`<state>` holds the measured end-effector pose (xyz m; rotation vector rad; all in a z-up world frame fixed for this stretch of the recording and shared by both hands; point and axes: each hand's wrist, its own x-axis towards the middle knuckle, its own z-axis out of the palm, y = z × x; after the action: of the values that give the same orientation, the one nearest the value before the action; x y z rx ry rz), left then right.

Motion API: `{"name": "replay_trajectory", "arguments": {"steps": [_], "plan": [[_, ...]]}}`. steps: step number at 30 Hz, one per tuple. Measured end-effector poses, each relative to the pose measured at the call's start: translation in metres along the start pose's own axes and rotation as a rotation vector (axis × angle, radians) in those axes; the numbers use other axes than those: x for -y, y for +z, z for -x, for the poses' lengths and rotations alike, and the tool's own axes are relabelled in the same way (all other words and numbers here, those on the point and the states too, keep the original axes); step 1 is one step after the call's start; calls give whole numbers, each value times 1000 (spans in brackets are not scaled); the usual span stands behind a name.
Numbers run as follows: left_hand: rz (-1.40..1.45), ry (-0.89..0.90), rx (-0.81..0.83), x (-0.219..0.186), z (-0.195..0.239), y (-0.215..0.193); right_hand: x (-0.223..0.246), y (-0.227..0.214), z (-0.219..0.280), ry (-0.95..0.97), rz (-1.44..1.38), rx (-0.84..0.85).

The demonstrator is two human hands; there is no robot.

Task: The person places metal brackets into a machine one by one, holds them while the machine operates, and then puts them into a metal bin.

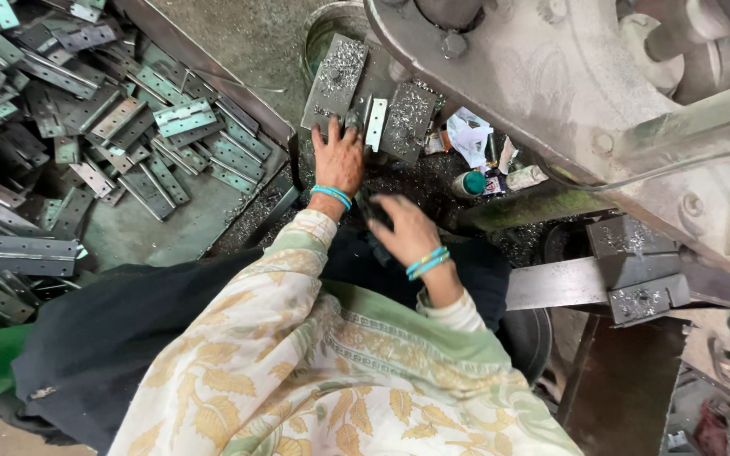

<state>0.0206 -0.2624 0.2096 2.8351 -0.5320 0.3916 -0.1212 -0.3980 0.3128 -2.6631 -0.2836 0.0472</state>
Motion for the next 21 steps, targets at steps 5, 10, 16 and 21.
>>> {"name": "replay_trajectory", "arguments": {"steps": [5, 10, 16, 21], "plan": [[13, -5, -4, 4, -10, 5, 21, 23, 37, 94, 96, 68], [-58, -12, 49, 5, -30, 11, 17, 22, 34, 173, 58, 131], [5, -20, 84, 1, -30, 13, -4, 50, 45, 240, 56, 176], [-50, -10, 1, 2, -14, 4, -23, 124, 81, 230, 73, 290]]}}
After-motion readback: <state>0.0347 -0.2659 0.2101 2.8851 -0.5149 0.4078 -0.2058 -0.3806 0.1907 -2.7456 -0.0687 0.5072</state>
